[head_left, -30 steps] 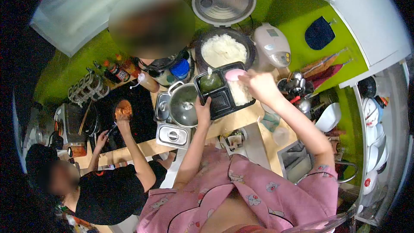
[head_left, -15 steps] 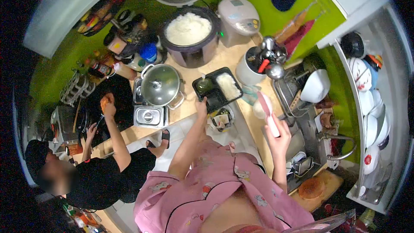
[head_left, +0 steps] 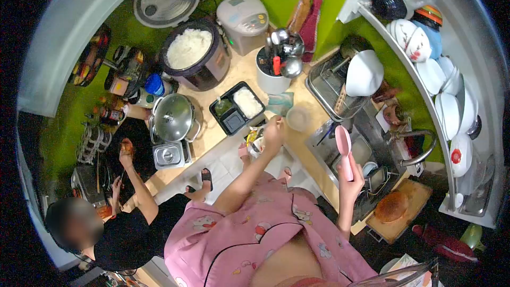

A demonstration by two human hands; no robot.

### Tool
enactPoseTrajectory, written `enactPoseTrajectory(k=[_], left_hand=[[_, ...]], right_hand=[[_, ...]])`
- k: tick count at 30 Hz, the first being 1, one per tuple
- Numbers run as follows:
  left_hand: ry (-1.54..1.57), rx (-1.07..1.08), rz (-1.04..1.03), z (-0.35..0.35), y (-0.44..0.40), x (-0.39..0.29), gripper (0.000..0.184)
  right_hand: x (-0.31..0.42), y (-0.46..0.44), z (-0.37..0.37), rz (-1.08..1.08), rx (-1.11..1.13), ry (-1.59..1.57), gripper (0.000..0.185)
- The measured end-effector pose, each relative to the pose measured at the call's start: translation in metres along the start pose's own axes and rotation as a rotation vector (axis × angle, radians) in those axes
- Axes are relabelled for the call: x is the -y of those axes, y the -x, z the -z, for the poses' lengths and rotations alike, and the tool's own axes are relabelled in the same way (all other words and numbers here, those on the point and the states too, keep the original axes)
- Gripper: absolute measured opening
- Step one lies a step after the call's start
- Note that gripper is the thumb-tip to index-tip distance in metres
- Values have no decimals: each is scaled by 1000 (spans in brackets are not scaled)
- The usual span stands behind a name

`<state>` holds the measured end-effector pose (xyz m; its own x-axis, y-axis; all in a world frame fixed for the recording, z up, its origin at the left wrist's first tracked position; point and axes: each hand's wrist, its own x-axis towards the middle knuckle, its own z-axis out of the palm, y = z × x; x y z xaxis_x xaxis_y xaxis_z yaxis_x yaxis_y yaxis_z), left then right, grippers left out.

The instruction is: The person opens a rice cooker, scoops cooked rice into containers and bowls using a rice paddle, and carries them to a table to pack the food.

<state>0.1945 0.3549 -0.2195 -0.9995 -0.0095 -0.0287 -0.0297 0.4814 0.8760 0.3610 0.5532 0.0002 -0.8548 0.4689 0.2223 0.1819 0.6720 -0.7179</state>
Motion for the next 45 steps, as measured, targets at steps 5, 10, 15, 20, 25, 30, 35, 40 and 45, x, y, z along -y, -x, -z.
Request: enactPoseTrajectory(k=[5,10,15,20,25,30,35,40,45], left_hand=[[-551,28,-418,-49,-14,-44,87],[-768,418,-227,-67,-39,-58,97],[-23,668,-91,-25,-19,-103,89],[435,775,-139,15,57,-156,88],[342,694,-264,41,86,-197,90],[44,635,-537,42,98,-213,92],[35,743,-581,38,116,-216,94],[83,785,-534,32,135,-215,92],[280,673,-202,28,123,-185,86]], right_hand=[[-12,15,-5,-236,-261,-398,53],[-99,52,-13,-567,-48,-580,42],[-135,59,-40,-809,45,-787,36],[-103,22,-51,-782,140,-1299,26],[-76,22,-18,-865,315,-1473,35],[-105,43,-10,-794,452,-1443,48],[-120,51,3,-751,546,-1472,52],[-147,64,9,-869,617,-1398,61],[-154,75,30,-683,462,-1326,71]])
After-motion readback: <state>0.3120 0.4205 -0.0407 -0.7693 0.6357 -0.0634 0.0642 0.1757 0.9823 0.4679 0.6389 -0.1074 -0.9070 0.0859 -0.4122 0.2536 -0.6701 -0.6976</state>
